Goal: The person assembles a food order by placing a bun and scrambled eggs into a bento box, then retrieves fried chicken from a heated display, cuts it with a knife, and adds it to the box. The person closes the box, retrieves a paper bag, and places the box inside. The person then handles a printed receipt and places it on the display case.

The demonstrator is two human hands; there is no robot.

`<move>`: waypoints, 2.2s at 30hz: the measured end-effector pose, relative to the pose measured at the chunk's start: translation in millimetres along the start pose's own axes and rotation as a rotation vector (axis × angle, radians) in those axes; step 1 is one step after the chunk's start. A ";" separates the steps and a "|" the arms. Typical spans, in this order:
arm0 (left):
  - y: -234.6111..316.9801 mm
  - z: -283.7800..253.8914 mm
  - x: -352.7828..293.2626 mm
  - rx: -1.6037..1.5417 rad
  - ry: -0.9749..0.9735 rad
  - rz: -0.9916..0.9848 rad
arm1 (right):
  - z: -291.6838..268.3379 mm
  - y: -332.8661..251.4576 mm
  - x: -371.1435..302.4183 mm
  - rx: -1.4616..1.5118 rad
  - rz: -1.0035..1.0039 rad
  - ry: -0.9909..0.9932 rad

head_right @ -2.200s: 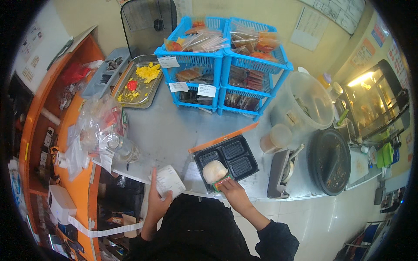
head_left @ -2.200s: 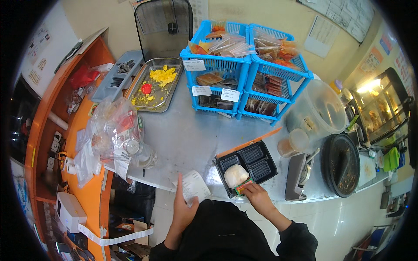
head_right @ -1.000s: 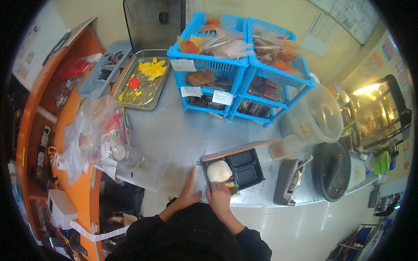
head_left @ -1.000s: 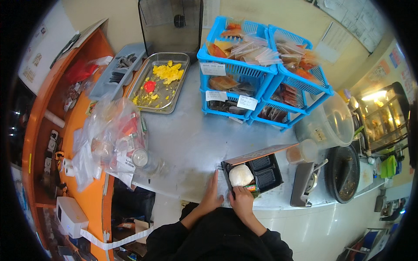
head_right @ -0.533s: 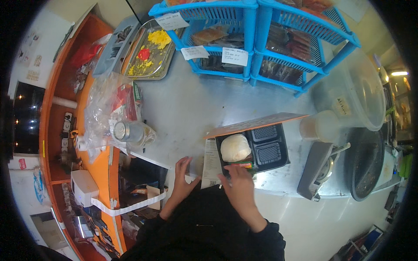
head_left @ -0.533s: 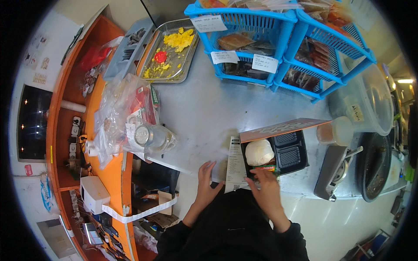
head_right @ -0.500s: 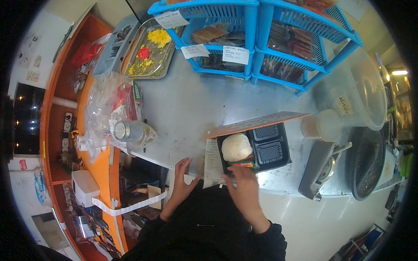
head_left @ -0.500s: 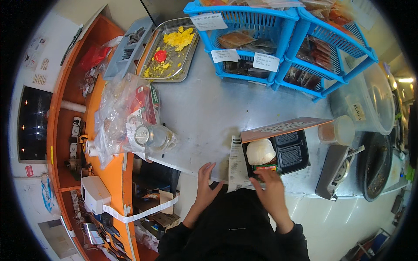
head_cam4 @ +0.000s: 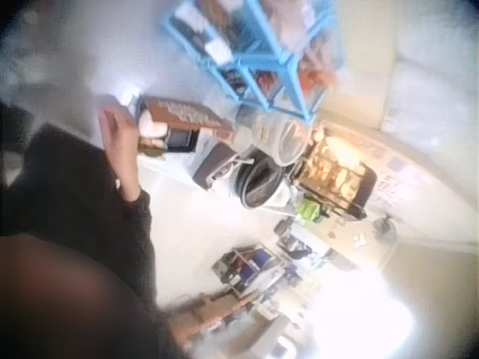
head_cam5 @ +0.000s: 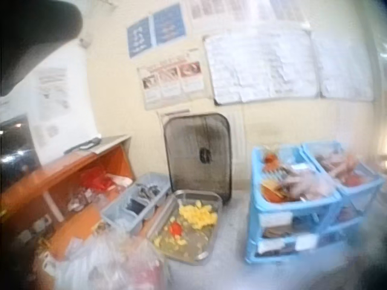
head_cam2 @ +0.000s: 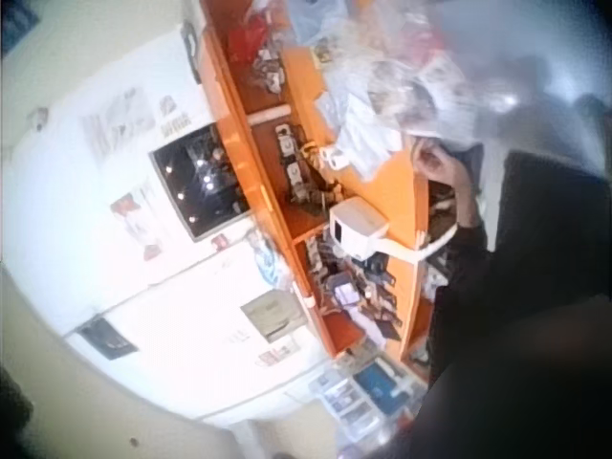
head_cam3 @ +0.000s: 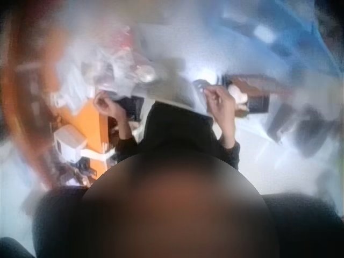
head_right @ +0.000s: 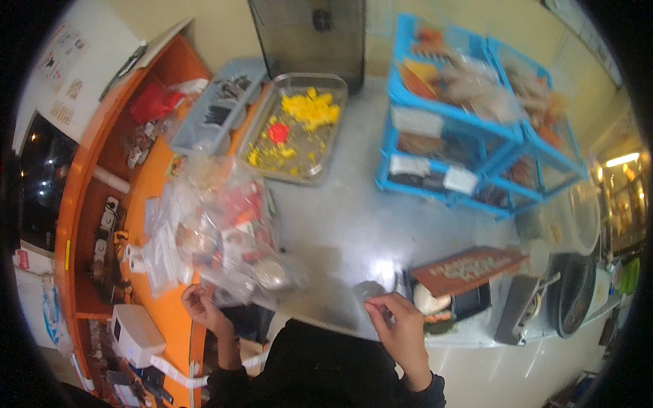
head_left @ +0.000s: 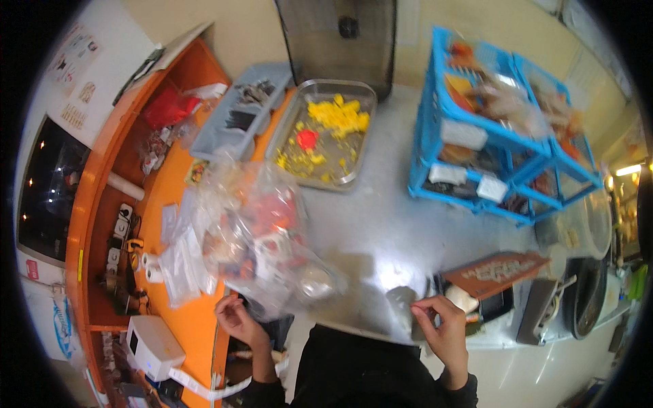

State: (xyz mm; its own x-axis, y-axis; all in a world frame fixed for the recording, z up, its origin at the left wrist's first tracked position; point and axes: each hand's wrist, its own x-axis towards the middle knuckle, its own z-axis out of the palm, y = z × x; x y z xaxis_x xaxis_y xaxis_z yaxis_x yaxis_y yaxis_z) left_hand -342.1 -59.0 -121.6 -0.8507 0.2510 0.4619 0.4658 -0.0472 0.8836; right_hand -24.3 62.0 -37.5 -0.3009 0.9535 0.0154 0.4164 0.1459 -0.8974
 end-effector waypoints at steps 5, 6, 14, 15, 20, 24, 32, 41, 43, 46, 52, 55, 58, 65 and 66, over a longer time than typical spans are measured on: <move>-17.8 4.0 107.5 -0.072 0.071 0.037 | 96.7 -27.7 144.0 -0.181 -0.269 0.130; -19.5 8.2 124.5 -0.089 0.075 0.035 | 115.9 -28.6 180.0 -0.247 -0.368 0.186; -25.5 87.9 232.1 -0.098 -0.249 0.153 | 234.0 15.9 403.7 -1.160 -0.626 0.109; -25.8 103.2 237.6 -0.072 -0.391 0.147 | 247.0 20.9 420.3 -1.230 -0.549 0.018; -48.7 171.9 257.7 0.035 -0.982 0.318 | 256.6 35.0 455.6 -1.306 -0.658 -0.095; -74.5 198.0 244.7 0.198 -1.237 0.357 | 233.5 41.6 430.1 -1.243 -0.694 -0.172; -108.8 213.9 230.9 0.404 -1.413 0.292 | 201.7 36.7 420.4 -1.257 -0.338 0.093; -126.8 221.6 222.3 0.450 -1.330 0.288 | 228.1 80.5 425.9 -1.603 -0.452 0.109; -123.2 221.9 220.8 0.480 -1.315 0.251 | 230.6 77.4 416.4 -1.585 -0.486 0.061; -120.7 222.2 219.7 0.399 -1.247 0.180 | 234.8 63.2 390.3 -1.536 -0.593 -0.048; -128.3 216.7 222.8 0.263 -1.137 0.265 | 246.8 19.4 351.9 -1.236 -0.641 -0.226; -130.3 216.4 221.1 0.258 -1.134 0.235 | 239.1 0.9 350.6 -1.208 -0.541 -0.199; -130.5 217.7 221.2 0.263 -1.136 0.234 | 241.0 -8.2 350.0 -1.262 -0.652 -0.215; -126.3 217.9 222.7 0.285 -1.138 0.209 | 258.9 -0.1 332.2 -1.265 -0.767 -0.393; -125.5 217.9 221.6 0.281 -1.132 0.215 | 259.1 1.0 331.4 -1.232 -0.739 -0.432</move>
State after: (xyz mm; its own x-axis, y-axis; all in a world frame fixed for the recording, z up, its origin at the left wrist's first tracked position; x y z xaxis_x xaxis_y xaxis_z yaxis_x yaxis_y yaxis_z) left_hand -536.1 213.2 -146.9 -0.1148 0.9830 0.1435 0.7302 -0.0144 0.6831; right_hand -346.0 309.9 -147.5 -0.8919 0.4505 -0.0384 0.4372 0.8809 0.1814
